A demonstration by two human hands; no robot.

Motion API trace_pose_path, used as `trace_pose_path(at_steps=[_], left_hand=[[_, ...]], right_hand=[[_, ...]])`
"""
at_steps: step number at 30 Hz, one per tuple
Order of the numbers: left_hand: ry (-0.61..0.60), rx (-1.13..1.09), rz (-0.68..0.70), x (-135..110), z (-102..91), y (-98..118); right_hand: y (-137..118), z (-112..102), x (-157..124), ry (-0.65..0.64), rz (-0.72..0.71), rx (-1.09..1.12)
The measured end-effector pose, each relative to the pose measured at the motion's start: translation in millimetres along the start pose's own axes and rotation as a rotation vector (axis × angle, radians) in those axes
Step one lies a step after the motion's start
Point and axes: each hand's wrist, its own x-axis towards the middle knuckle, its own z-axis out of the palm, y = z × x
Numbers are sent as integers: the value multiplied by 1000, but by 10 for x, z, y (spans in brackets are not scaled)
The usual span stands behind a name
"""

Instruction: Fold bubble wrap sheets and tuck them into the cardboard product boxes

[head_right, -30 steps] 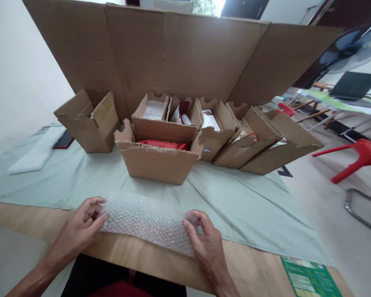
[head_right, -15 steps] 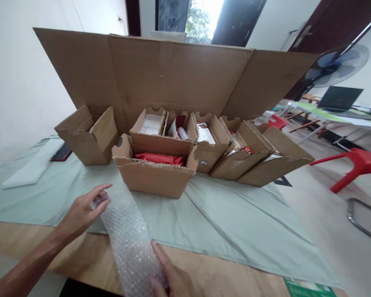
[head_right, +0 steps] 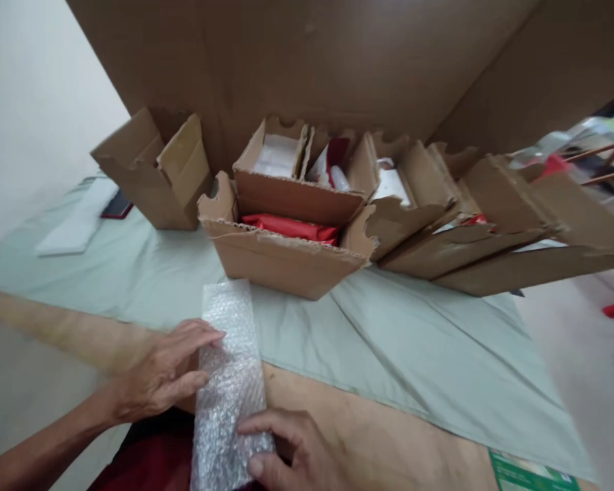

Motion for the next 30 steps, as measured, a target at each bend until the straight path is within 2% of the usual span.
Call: trace_pose_path(at_steps=[2,5,7,9,11,13,16,18,20,23,26,30], left_hand=[[-98,-272,-110,-174,8,76],[-34,-464,-266,-322,108,47],[69,-403,-362,-343,218,7],[204,-240,-417,-325,325,-13],[310,-78,-379,-292,394,-14],[358,37,-282,-264,420,-13],[356,208,-193,-244,414,-12],[340,335,-199,-249,402,3],[352,437,-225,-275,379,43],[377,473,-157,-357,318,132],[293,399,-40,-450,271,185],[207,400,-63,-490,296,154]], right_hand=[[-103,0,146,-21,-33,170],[-239,82,494,72,-118,344],[-300,163,710,143,-141,348],[-321,233,836,183,-133,293],[-299,268,850,212,-169,192],[-249,263,792,261,-273,3],[-156,221,722,318,-479,-474],[-107,201,747,298,-561,-779],[-90,190,808,299,-606,-956],[-142,165,875,334,-661,-1001],[-238,132,869,252,-655,-936],[-290,136,884,162,-621,-976]])
